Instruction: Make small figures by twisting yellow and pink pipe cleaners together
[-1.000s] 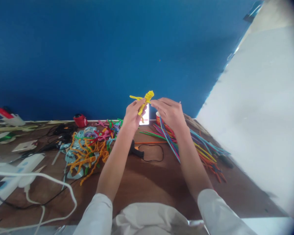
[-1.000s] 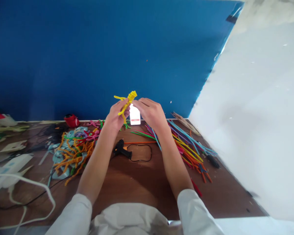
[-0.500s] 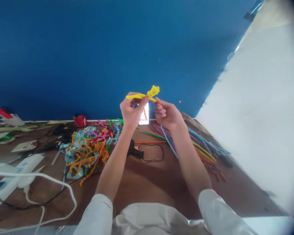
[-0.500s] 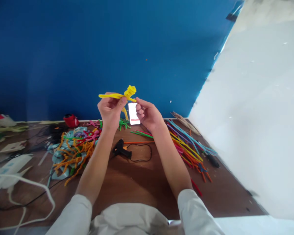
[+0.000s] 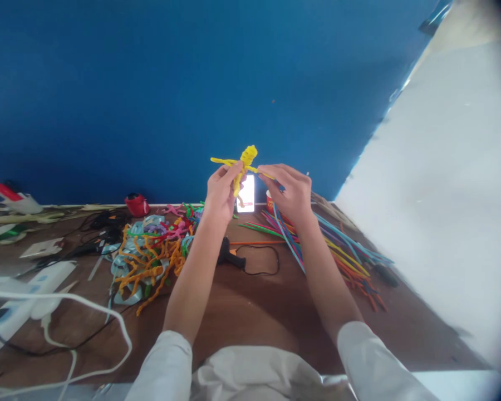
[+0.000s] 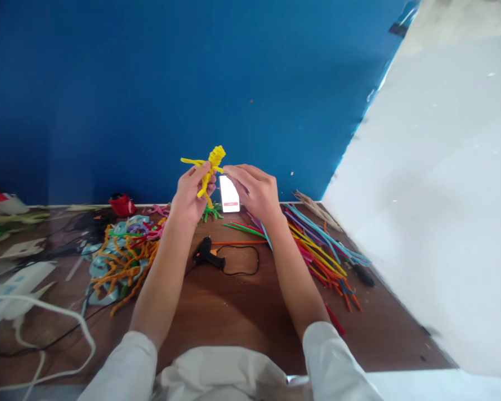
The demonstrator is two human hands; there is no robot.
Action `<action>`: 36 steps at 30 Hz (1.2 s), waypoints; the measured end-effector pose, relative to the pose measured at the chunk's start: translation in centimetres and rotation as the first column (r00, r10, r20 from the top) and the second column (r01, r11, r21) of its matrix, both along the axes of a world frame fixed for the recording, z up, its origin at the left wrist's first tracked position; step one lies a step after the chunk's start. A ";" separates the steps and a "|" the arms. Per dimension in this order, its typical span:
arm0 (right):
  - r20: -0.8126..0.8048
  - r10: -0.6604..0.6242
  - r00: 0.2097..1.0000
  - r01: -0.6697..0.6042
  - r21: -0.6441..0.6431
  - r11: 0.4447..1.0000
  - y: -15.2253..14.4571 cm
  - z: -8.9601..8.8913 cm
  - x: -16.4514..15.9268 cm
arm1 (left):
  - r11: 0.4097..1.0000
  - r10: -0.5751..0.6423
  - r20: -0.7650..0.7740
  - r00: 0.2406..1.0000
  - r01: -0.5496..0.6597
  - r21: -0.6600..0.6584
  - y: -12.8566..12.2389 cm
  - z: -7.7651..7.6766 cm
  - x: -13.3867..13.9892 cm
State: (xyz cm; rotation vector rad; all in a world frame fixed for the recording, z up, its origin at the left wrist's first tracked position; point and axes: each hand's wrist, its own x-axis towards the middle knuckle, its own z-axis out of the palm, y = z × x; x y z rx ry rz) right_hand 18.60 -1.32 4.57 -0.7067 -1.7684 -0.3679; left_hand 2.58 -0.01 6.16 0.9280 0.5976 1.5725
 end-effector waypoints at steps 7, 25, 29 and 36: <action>-0.044 -0.141 0.989 0.145 0.117 0.982 0.9 -0.8 0.7 | 0.992 -0.089 0.007 0.996 0.089 -0.088 0.2 -0.2 0.2; -0.850 0.135 0.508 -0.813 -0.423 0.400 -0.7 1.7 -1.6 | 0.920 0.232 -0.074 0.970 -0.194 0.340 -1.1 0.2 0.7; -0.588 0.110 0.801 -0.372 -0.346 0.862 0.1 0.5 -1.9 | 0.956 0.204 -0.025 0.979 -0.193 0.220 -0.2 -0.1 0.4; 0.090 -0.238 0.967 0.231 0.086 0.969 0.7 -0.1 -0.5 | 0.993 0.118 -0.033 0.992 -0.119 -0.007 1.1 -0.8 0.5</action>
